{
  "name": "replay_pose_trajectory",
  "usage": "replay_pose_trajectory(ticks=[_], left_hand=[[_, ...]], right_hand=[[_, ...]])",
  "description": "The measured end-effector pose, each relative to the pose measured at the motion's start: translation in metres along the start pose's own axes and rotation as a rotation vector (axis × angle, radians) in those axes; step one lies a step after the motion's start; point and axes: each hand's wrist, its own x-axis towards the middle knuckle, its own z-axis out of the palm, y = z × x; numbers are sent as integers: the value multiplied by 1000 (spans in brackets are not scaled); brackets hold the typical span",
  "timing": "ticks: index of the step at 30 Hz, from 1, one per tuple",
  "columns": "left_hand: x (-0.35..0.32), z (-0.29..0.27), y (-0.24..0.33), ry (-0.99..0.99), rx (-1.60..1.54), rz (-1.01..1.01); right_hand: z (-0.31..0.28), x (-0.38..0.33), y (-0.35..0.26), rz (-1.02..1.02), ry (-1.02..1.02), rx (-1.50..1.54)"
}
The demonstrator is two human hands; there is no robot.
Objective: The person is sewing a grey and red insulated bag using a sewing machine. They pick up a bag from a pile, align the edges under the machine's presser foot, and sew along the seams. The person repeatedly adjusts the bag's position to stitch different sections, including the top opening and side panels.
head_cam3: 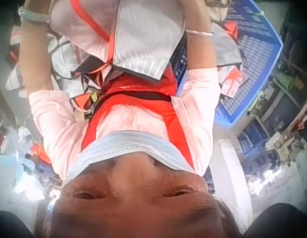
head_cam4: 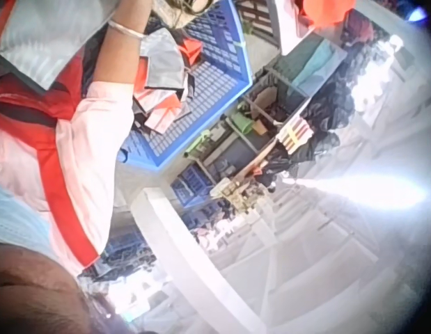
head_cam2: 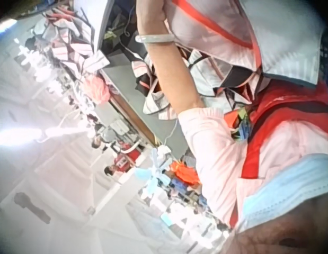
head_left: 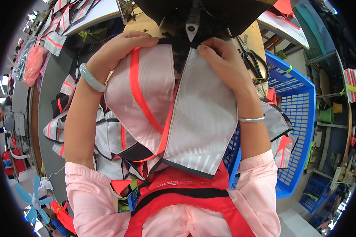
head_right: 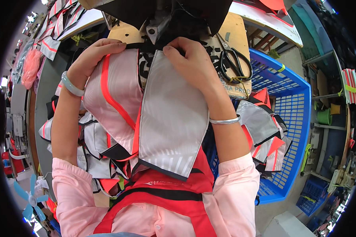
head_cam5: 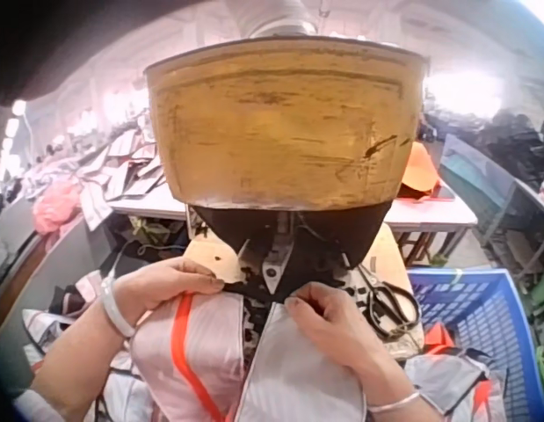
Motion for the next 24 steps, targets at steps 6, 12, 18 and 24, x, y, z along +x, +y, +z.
replay_pose_trajectory(ticks=[6, 12, 18, 24], left_hand=[[-8, 1, 10, -51, -45, 66], [-4, 1, 11, -13, -48, 76], [-16, -15, 3, -38, -18, 115], [-32, 22, 9, -66, 312, 155]], right_hand=[[-3, -1, -8, 12, 2, 39], [-4, 0, -11, 21, 29, 55], [-26, -15, -11, -17, 97, 38], [-14, -76, -17, 117, -200, 282]])
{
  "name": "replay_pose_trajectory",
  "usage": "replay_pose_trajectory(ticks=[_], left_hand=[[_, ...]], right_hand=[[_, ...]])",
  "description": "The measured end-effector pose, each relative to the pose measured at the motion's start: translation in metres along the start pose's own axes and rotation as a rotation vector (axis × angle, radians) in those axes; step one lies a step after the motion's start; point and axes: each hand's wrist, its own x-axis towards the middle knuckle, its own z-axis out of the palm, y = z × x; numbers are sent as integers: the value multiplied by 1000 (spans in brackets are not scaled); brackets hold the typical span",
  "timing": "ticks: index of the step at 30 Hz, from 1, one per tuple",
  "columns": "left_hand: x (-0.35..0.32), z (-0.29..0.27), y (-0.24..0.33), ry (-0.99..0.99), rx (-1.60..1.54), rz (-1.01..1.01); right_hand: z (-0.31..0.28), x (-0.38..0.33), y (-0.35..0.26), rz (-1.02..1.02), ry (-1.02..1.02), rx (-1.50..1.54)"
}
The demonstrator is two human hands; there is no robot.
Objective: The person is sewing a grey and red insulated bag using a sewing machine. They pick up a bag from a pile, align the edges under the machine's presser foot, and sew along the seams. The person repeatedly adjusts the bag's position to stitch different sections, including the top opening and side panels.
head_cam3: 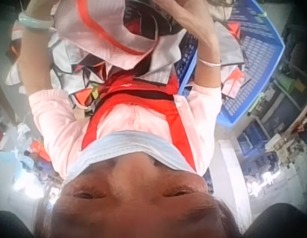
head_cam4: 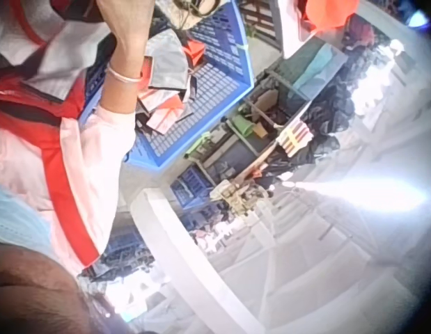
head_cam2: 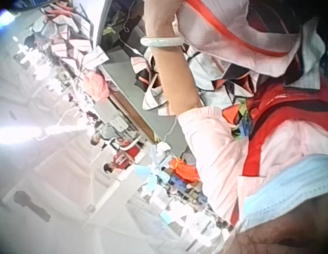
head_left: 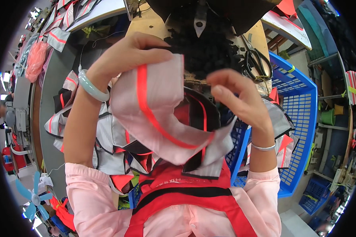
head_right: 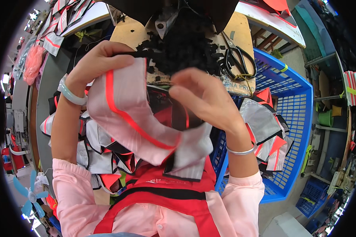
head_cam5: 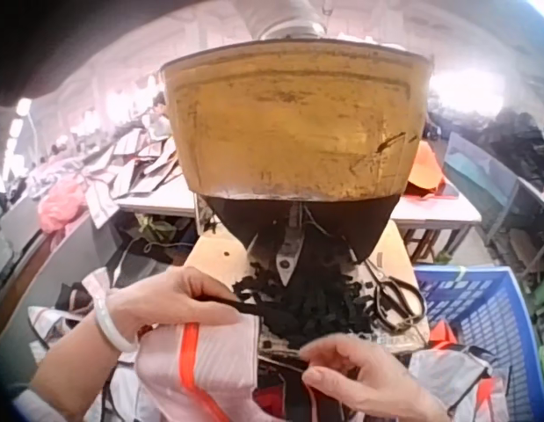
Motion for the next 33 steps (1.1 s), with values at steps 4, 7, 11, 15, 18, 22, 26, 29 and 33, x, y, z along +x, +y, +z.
replay_pose_trajectory(ticks=[4, 7, 11, 15, 18, 22, 26, 29, 33], left_hand=[[-3, 22, 10, 6, 57, 16], [2, 24, 13, 2, 72, 22], [9, 20, 13, -3, 104, 20], [24, 14, 0, -34, 10, 2], [34, 9, -8, -72, -107, -13], [41, 6, -11, -101, -266, -45], [44, 2, -15, -109, -322, -69], [43, 2, -10, -112, -407, -98], [44, 3, -12, -85, -506, -118]], right_hand=[[9, 27, 0, -188, 229, -93], [10, 35, -2, -90, 166, -12], [9, 48, 8, -54, 167, 124], [10, 59, 18, -38, 181, 179], [11, 70, 22, -23, 187, 218], [12, 78, 21, -49, 176, 289], [13, 81, 19, -5, 177, 390], [13, 82, 19, -9, 169, 466], [12, 86, 20, 0, 159, 528]])
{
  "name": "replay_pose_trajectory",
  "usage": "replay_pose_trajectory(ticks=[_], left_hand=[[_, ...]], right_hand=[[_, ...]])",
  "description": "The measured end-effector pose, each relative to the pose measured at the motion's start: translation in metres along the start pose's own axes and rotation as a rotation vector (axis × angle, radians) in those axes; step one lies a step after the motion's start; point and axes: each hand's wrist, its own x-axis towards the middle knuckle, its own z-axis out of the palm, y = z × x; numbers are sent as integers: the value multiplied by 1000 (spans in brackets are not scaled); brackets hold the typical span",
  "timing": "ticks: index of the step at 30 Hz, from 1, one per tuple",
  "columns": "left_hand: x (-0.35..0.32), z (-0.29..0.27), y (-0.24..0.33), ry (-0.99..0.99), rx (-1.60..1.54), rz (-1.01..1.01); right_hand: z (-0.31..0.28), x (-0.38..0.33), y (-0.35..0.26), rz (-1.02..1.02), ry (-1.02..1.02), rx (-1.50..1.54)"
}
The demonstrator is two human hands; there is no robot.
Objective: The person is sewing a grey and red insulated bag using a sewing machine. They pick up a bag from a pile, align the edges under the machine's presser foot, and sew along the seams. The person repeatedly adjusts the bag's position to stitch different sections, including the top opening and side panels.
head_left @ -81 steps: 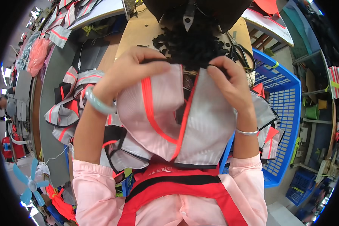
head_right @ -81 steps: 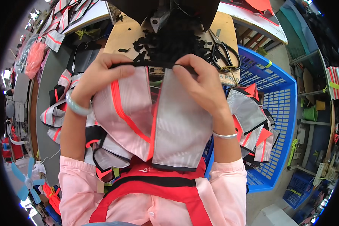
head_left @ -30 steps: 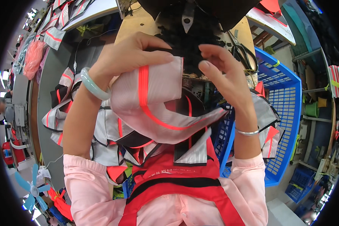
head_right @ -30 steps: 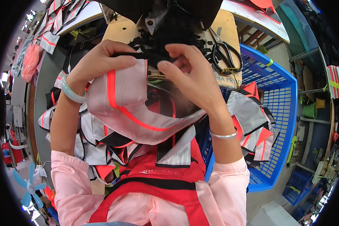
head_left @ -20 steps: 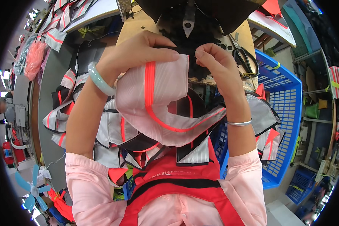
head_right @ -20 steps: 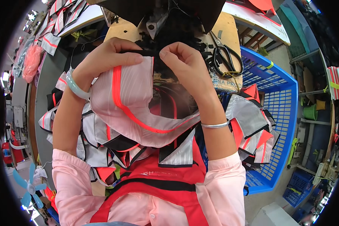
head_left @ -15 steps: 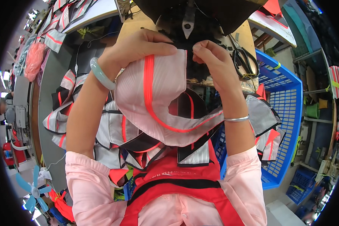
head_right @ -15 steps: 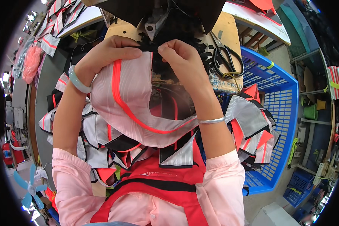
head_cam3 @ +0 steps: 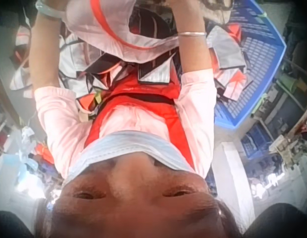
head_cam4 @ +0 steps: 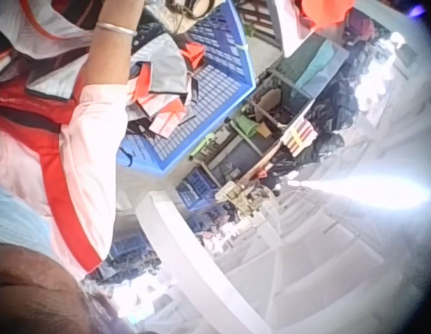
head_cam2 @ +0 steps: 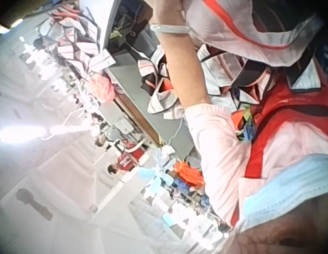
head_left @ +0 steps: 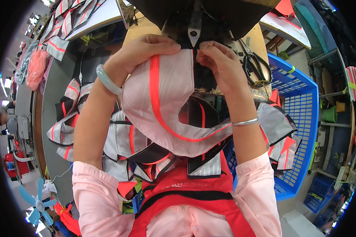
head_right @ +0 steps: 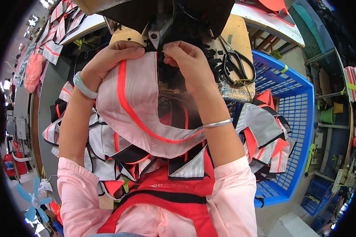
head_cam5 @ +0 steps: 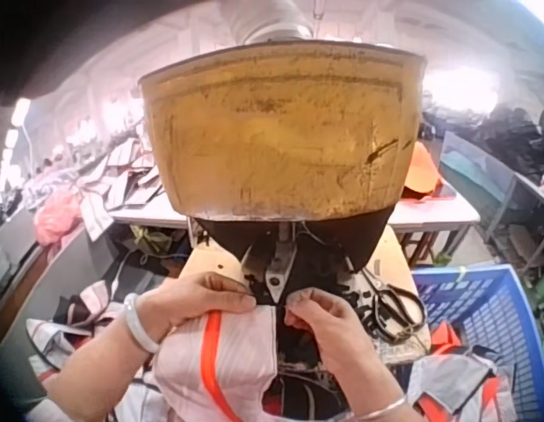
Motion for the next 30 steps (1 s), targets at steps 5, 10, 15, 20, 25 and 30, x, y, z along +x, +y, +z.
replay_pose_trajectory(ticks=[5, 10, 15, 20, 25, 30], left_hand=[[-1, 2, -3, 6, -82, 3], [-2, 5, -1, 36, -97, 3], [1, -1, -6, 29, -38, 48], [-7, -6, -5, 48, 79, 74], [-25, 14, 5, -91, 786, 112], [-22, 66, -11, -424, 1015, 268]], right_hand=[[5, -3, 4, 10, 27, 88], [7, -5, 7, -6, 41, 173], [9, -5, 9, 7, 72, 245], [-1, -9, -11, -128, 295, 118], [16, -68, -17, -904, -16, -1216], [86, -106, 22, -816, -498, -1760]])
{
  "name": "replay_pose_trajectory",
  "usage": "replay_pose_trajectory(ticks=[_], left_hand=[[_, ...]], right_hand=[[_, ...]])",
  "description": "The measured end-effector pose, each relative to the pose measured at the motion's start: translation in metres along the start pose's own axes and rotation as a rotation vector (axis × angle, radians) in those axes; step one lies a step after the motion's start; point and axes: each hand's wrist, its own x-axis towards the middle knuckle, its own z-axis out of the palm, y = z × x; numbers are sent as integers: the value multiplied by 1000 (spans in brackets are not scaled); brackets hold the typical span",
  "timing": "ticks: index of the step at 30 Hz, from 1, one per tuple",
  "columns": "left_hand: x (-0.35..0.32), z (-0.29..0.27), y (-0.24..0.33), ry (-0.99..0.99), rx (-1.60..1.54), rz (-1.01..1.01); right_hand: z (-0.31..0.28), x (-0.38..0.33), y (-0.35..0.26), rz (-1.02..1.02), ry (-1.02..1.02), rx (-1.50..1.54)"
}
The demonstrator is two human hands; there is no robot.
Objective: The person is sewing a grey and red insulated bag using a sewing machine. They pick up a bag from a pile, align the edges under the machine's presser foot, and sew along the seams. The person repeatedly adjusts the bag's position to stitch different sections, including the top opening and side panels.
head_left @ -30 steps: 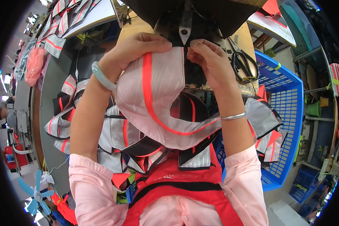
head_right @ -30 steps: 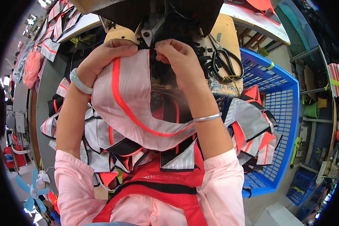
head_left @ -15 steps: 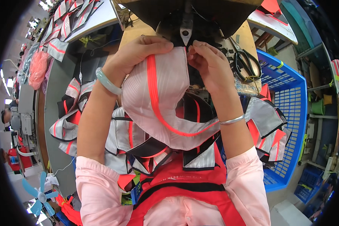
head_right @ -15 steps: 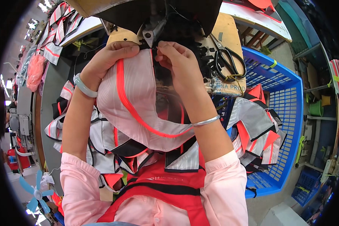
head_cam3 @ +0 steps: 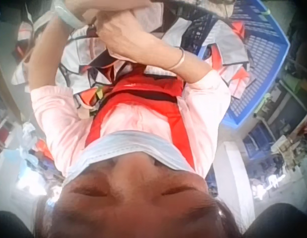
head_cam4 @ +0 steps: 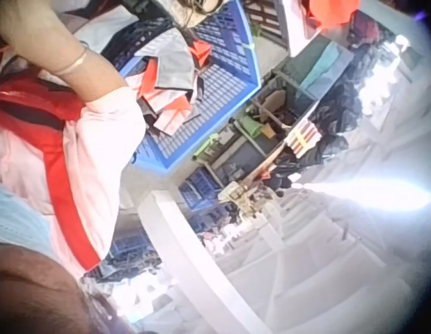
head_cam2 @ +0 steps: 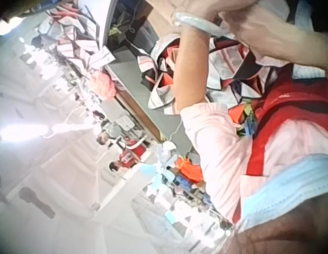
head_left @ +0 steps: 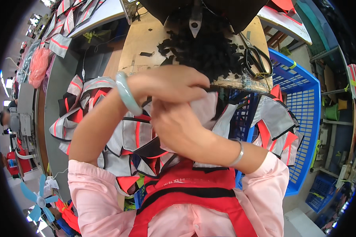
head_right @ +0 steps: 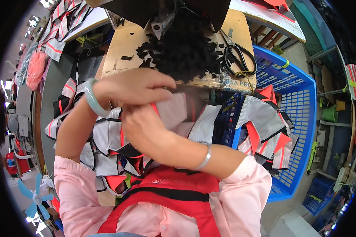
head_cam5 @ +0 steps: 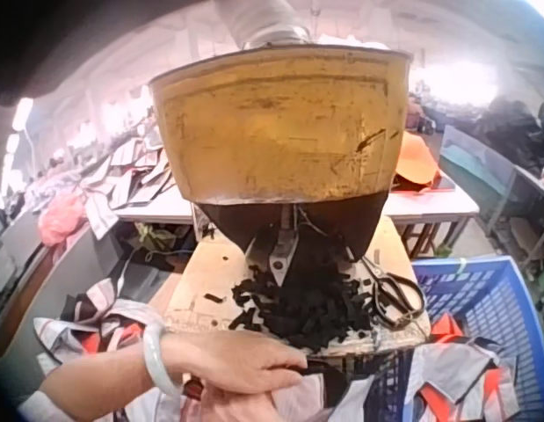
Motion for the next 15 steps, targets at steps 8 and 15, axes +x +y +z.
replay_pose_trajectory(ticks=[8, 15], left_hand=[[-44, 76, -8, 479, -497, -125], [-98, 158, 5, 906, -69, -104]], right_hand=[[31, -21, -4, 267, -430, 383], [-11, -51, 11, 352, -7, 853]])
